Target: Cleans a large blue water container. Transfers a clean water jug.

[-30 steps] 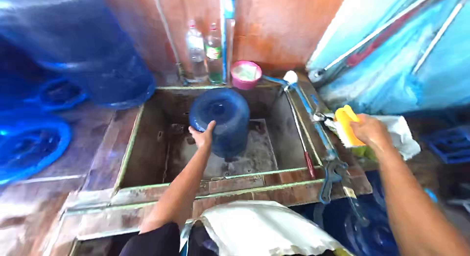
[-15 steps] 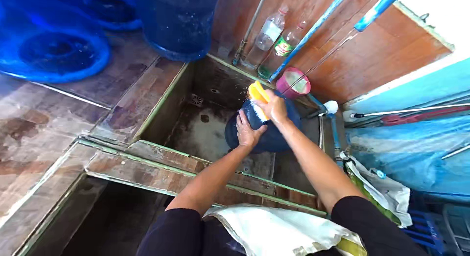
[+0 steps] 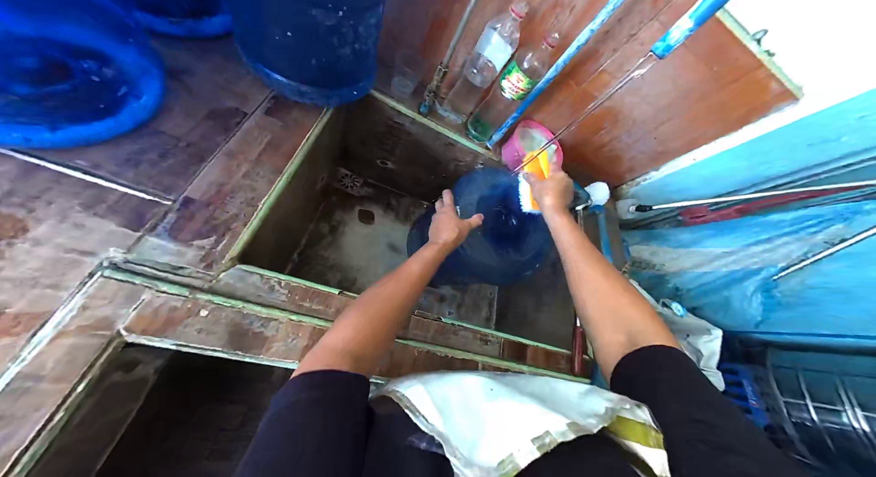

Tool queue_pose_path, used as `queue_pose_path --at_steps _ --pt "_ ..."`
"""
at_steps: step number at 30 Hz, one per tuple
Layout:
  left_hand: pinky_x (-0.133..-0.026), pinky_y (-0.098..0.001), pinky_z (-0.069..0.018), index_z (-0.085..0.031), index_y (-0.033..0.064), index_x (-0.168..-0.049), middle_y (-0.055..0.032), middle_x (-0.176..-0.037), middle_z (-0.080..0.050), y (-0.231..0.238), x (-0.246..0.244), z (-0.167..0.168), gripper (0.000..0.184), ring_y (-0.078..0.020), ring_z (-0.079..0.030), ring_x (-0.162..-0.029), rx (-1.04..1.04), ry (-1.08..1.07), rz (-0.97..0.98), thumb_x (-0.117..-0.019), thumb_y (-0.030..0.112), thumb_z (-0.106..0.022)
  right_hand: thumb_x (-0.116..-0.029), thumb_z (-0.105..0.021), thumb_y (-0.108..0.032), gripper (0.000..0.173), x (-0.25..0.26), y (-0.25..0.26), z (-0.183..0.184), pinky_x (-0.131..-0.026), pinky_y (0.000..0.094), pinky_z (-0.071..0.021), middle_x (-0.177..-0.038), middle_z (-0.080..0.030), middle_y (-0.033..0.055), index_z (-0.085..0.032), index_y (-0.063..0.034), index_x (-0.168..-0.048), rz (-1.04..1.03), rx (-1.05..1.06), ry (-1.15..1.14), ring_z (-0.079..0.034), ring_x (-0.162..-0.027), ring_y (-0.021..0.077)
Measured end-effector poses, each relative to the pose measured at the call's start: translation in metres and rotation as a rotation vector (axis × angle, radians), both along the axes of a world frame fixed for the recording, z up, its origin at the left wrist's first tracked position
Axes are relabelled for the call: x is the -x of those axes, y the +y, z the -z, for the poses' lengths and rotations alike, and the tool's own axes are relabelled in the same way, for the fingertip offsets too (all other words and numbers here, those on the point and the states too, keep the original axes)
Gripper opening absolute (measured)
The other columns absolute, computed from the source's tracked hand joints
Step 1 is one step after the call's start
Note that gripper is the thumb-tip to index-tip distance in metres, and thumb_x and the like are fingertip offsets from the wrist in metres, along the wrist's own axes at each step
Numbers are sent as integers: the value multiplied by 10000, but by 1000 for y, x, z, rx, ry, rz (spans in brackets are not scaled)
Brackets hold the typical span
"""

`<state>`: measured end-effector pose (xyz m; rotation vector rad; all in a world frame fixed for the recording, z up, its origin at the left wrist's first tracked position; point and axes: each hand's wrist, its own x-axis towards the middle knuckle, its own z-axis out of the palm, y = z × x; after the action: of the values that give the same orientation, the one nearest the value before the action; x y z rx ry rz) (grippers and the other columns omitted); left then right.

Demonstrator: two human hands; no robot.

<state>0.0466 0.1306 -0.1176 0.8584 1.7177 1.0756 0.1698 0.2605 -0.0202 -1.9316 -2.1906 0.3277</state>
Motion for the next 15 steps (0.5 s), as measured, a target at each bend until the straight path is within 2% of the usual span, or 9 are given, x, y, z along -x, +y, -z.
queue_pose_path --at_steps 2,4,6,7,8,10,12,13,15 --pt "-1042 -630 -465 -249 58 -1597 -282 -1549 -393 9 6 -5 912 -449 -547 -1304 -12 52 161 -925 404 -761 -967 -714 -373 619 23 -30 4 -991 677 -478 -1249 -654 317 -541 -29 -1451 -173 39 -24 -625 -1181 502" --pt "-1096 -631 -416 -312 62 -1582 -263 -1542 -425 16 27 -6 860 -429 -506 -1358 -76 87 250 -921 355 -778 -960 -721 -390 586 37 -35 9 -947 666 -507 -1178 -689 289 -579 -40 -1409 -346 61 7 -670 -1104 470" --pt "-1061 -661 -440 -261 98 -1616 -271 -1577 -374 6 27 -11 975 -459 -505 -1348 -21 150 207 -871 382 -823 -972 -695 -418 576 19 -8 10 -1002 674 -477 -1228 -673 287 -600 -33 -1390 -239 70 41 -642 -1167 468" --pt "-1006 -692 -464 -178 112 -1639 -310 -1584 -328 2 20 -16 1094 -509 -518 -1305 42 164 147 -831 416 -850 -979 -683 -421 577 15 6 5 -1025 680 -451 -1272 -649 295 -597 -22 -1386 -146 54 40 -610 -1217 475" --pt "-960 -682 -495 -116 128 -1650 -332 -1573 -320 2 8 -18 1169 -525 -549 -1253 97 152 90 -808 450 -860 -980 -683 -414 581 16 12 1 -1028 685 -440 -1295 -634 301 -579 -22 -1397 -89 47 9 -593 -1243 483" --pt "-940 -662 -516 -109 123 -1651 -330 -1553 -344 13 -5 -20 1196 -521 -560 -1234 118 138 69 -791 451 -872 -971 -703 -380 585 35 -5 1 -986 693 -468 -1244 -652 318 -568 -16 -1409 -194 46 -62 -622 -1184 502" --pt "-987 -644 -496 -163 74 -1629 -303 -1572 -328 27 -3 -16 1145 -492 -525 -1293 81 117 117 -804 442 -867 -966 -709 -402 584 47 -16 4 -952 680 -491 -1194 -682 293 -580 -47 -1412 -359 59 -104 -657 -1126 481" --pt "-994 -644 -496 -135 70 -1634 -304 -1583 -318 26 0 -11 1171 -486 -529 -1299 70 103 111 -802 452 -865 -966 -708 -412 578 41 -9 7 -972 680 -487 -1204 -683 285 -591 -55 -1406 -350 62 -84 -655 -1137 475" --pt "-984 -651 -502 -119 74 -1634 -313 -1591 -304 16 2 -12 1212 -493 -550 -1278 98 39 18 -779 469 -880 -968 -691 -452 610 17 22 7 -984 702 -466 -1240 -660 312 -580 -44 -1408 -153 22 -69 -623 -1181 510"
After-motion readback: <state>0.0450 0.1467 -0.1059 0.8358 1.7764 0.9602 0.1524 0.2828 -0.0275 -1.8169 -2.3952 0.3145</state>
